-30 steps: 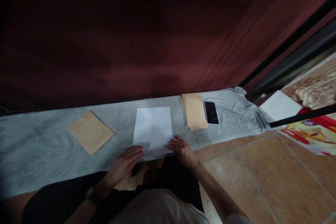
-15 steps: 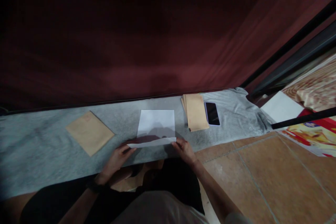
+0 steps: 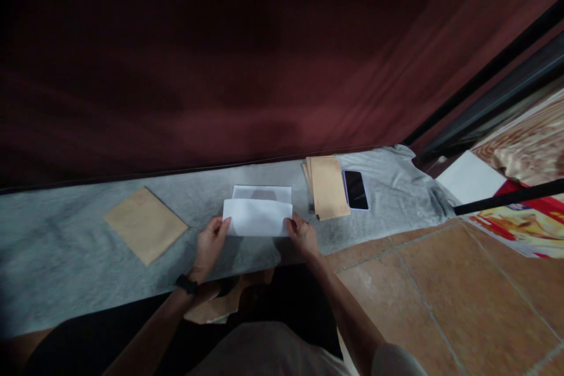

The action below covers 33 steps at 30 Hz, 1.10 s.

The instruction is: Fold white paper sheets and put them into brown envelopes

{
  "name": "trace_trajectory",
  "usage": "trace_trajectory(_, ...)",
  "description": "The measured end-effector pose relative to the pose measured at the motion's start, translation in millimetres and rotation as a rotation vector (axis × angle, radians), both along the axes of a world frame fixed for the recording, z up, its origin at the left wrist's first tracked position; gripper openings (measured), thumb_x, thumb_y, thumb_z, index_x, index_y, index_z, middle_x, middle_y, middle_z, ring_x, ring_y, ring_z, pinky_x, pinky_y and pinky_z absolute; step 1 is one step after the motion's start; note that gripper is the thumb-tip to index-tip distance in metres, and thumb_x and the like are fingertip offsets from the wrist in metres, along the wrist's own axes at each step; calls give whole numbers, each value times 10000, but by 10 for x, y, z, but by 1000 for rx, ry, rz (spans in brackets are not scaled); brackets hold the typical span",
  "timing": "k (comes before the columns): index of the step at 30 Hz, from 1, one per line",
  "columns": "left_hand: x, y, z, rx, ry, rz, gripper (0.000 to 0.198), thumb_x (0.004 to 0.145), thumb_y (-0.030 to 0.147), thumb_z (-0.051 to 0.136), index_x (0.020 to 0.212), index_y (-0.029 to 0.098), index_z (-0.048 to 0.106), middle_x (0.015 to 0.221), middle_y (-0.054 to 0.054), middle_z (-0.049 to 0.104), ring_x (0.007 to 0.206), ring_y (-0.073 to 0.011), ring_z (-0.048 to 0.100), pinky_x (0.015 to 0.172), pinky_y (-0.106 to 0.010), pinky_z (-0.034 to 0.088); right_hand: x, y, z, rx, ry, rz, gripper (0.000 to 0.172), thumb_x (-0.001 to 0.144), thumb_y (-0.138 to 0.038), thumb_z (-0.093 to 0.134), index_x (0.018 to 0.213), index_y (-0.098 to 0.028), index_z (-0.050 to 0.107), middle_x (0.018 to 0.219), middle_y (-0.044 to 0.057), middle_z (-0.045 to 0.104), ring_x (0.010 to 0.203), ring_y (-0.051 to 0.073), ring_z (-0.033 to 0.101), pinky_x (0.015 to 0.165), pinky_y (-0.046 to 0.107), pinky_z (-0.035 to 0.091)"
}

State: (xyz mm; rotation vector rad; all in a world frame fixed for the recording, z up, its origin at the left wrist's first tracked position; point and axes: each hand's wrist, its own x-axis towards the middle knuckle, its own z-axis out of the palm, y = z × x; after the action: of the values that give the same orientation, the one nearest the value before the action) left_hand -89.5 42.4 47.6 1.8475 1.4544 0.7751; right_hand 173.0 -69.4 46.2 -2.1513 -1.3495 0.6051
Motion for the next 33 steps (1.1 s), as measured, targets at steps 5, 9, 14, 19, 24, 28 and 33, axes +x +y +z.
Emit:
trace_trajectory(5, 107, 157, -33, -28, 47, 52, 358, 961, 544, 454, 862, 229, 590, 702, 10, 641, 628, -161, 586, 601, -251, 396, 10, 208, 49, -105, -159, -17, 350, 1042, -460, 454, 1063, -229, 717, 885, 61, 783, 832, 198, 740, 662, 233, 456)
trace_trajectory(9, 179, 235, 1, 5, 182, 63, 319, 991, 470, 451, 909, 214, 623, 749, -6, 666, 658, -156, 593, 621, -246, 365, -18, 321, 100, -190, -277, -42, 335, 1050, -436, 467, 1124, -214, 707, 913, 84, 791, 849, 206, 754, 676, 237, 467)
trace_trajectory(14, 263, 315, 46, 19, 357, 72, 307, 1011, 422, 459, 959, 200, 665, 765, -25, 687, 681, -169, 603, 621, -254, 326, -42, 395, 98, -238, -352, -59, 328, 1053, -421, 478, 1089, -191, 709, 926, 107, 793, 813, 200, 759, 670, 228, 460)
trace_trajectory(19, 340, 348, 64, 21, 498, 93, 332, 1025, 433, 446, 1029, 200, 683, 818, -49, 729, 693, -188, 630, 607, -271, 308, -29, 448, 50, -220, -391, -83, 329, 1051, -429, 476, 1069, -192, 703, 946, 103, 793, 811, 200, 755, 673, 231, 454)
trace_trajectory(24, 419, 376, 85, -24, 626, 152, 370, 1026, 461, 439, 1064, 199, 696, 851, -81, 752, 695, -211, 652, 577, -278, 291, 13, 507, -24, -165, -403, -99, 303, 1048, -396, 480, 1060, -171, 683, 946, 114, 775, 812, 198, 734, 733, 248, 470)
trace_trajectory(28, 459, 408, 63, -36, 685, 164, 403, 1024, 490, 422, 1049, 203, 705, 837, -97, 753, 701, -230, 669, 576, -278, 312, 38, 528, -63, -49, -397, -106, 289, 1048, -328, 449, 1135, -142, 652, 1019, 161, 734, 969, 266, 685, 880, 350, 486)
trace_trajectory(33, 474, 422, 16, -10, 731, 153, 430, 1021, 507, 410, 1053, 198, 707, 816, -108, 746, 706, -240, 679, 585, -279, 353, -122, 587, -47, 108, -368, 22, 401, 1042, -306, 438, 1379, -125, 557, 1352, 214, 595, 1245, 328, 545, 1055, 476, 421)
